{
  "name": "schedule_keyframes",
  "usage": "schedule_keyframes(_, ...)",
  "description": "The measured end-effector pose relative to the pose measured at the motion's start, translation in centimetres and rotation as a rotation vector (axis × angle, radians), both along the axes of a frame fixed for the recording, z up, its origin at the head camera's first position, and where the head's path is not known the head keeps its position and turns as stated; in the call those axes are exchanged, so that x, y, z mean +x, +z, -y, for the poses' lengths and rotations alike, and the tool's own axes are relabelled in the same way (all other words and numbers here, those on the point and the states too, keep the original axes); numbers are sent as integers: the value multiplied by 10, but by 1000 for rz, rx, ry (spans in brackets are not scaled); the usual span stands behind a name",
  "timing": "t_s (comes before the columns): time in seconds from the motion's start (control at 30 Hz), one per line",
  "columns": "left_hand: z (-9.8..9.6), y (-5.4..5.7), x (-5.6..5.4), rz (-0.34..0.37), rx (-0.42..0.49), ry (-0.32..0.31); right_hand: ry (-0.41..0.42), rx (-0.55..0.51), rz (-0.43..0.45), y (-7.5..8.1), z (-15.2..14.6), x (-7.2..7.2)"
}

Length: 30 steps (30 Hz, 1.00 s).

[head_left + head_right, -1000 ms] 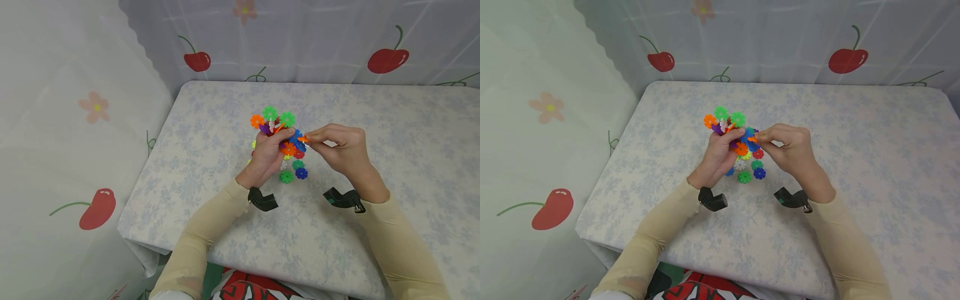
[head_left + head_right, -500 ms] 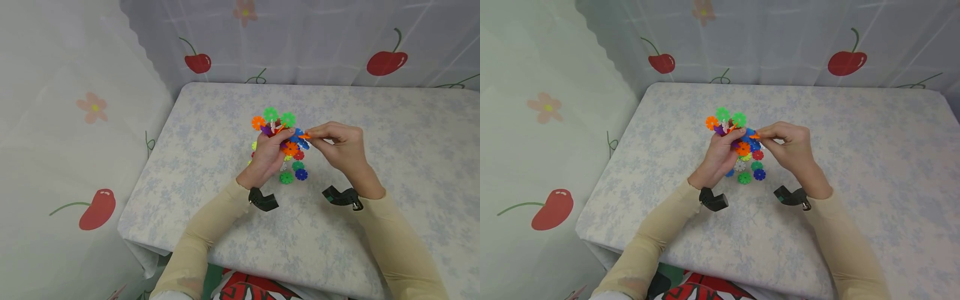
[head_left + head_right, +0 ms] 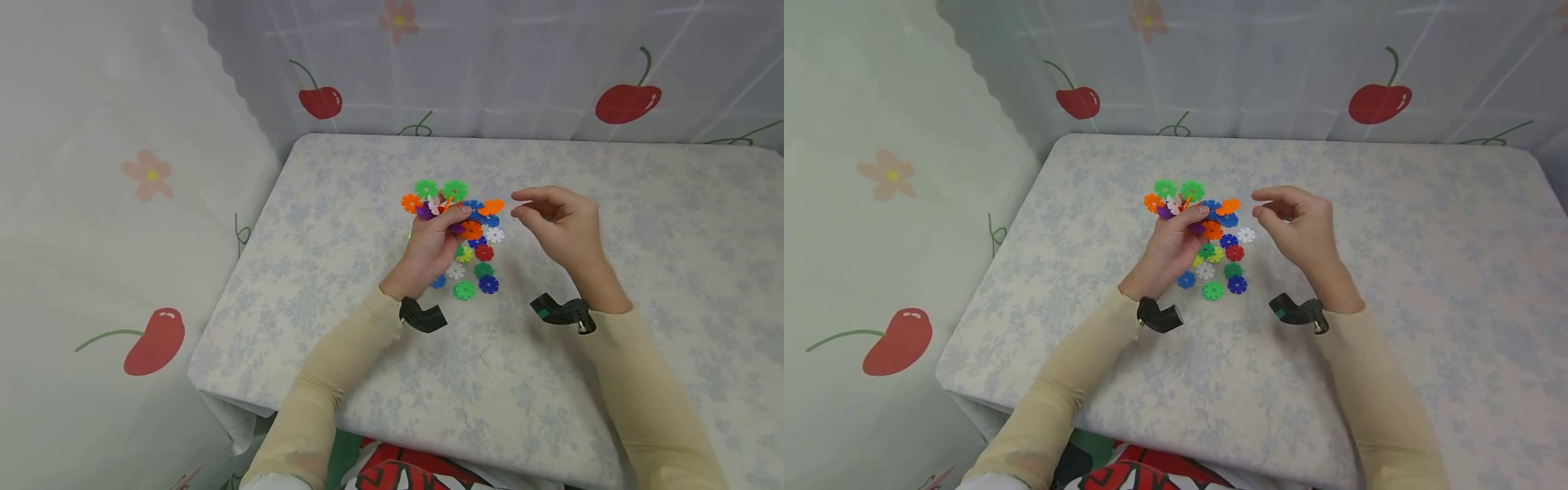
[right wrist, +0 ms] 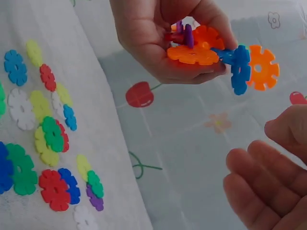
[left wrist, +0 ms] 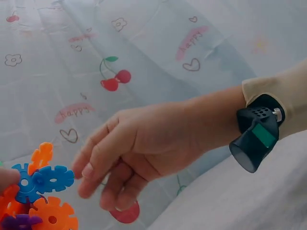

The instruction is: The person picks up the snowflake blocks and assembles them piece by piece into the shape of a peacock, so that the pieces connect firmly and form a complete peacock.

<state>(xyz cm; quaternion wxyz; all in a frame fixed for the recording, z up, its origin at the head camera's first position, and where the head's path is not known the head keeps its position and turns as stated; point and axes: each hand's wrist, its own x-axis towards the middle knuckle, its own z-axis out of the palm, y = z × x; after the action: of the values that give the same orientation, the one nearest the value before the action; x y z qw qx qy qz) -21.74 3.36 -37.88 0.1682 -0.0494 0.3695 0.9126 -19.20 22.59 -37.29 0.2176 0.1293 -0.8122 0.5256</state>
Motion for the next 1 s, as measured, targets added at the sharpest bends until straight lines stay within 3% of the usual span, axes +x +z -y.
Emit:
schedule_keyframes(0.17,3,-4,-4,5,-50,13,-90,174,284,-16,-1,-12)
schedule_keyframes(0.47,1,-8,-6,29,-63,11,-41,466,549,-55,-3,-34)
schedule_keyframes(0.57,1,-7,-6,25,-52,8,-30,526,576,-65,-3,-37)
schedule_keyframes(0.7,0,-6,-4,17,-49,13,-51,567,550,-70,0,-36)
schedule_keyframes(1.0,-1,-8,-3,17,-52,17,-89,540,573,-70,-1,-38)
